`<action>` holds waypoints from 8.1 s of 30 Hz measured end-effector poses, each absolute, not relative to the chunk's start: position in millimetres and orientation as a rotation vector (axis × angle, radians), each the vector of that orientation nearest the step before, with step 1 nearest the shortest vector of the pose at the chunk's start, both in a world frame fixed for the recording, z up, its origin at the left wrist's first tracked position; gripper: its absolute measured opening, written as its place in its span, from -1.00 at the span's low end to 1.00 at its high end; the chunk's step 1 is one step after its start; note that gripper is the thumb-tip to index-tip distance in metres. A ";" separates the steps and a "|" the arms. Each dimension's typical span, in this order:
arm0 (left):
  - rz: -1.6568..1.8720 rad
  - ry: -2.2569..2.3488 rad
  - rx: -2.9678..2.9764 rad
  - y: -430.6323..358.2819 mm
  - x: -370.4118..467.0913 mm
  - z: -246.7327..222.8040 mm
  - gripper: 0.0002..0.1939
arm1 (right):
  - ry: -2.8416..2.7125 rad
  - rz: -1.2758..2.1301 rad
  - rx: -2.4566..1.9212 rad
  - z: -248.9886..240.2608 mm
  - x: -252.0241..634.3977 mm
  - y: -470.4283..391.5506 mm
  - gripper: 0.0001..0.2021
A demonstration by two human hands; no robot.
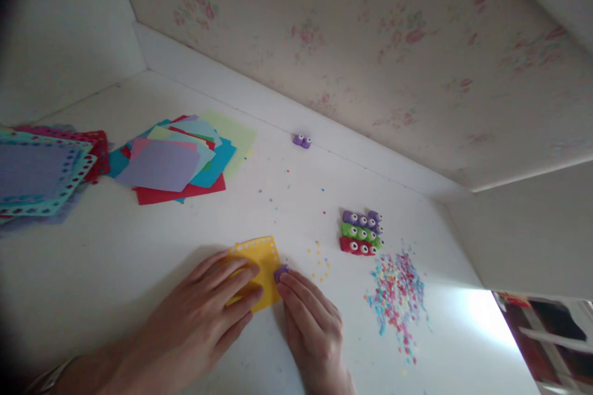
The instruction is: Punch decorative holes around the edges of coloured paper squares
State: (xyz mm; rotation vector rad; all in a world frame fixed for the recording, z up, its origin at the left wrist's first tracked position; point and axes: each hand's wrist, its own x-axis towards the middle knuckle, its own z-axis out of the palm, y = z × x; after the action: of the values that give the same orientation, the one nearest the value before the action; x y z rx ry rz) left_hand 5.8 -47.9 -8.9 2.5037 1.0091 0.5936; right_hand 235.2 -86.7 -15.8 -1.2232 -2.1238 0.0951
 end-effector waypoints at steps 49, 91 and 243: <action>0.668 0.944 2.589 -47.9 6.5 -8.7 -0.72 | -2.079 0.131 -1.317 -0.5 226.4 -73.7 -0.63; 0.725 0.829 2.701 -42.5 3.0 -15.1 -0.63 | -1.619 0.191 -1.678 28.3 318.9 -43.6 -0.78; 0.812 1.111 1.654 -17.6 -2.1 5.4 -0.55 | -1.791 0.568 -1.319 3.0 236.8 -66.7 -0.75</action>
State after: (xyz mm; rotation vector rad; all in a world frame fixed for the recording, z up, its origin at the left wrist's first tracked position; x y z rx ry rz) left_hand -2.1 -17.6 5.4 1.6543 1.1105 0.8121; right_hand 236.8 -66.7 3.0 -1.3187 -1.7908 0.5679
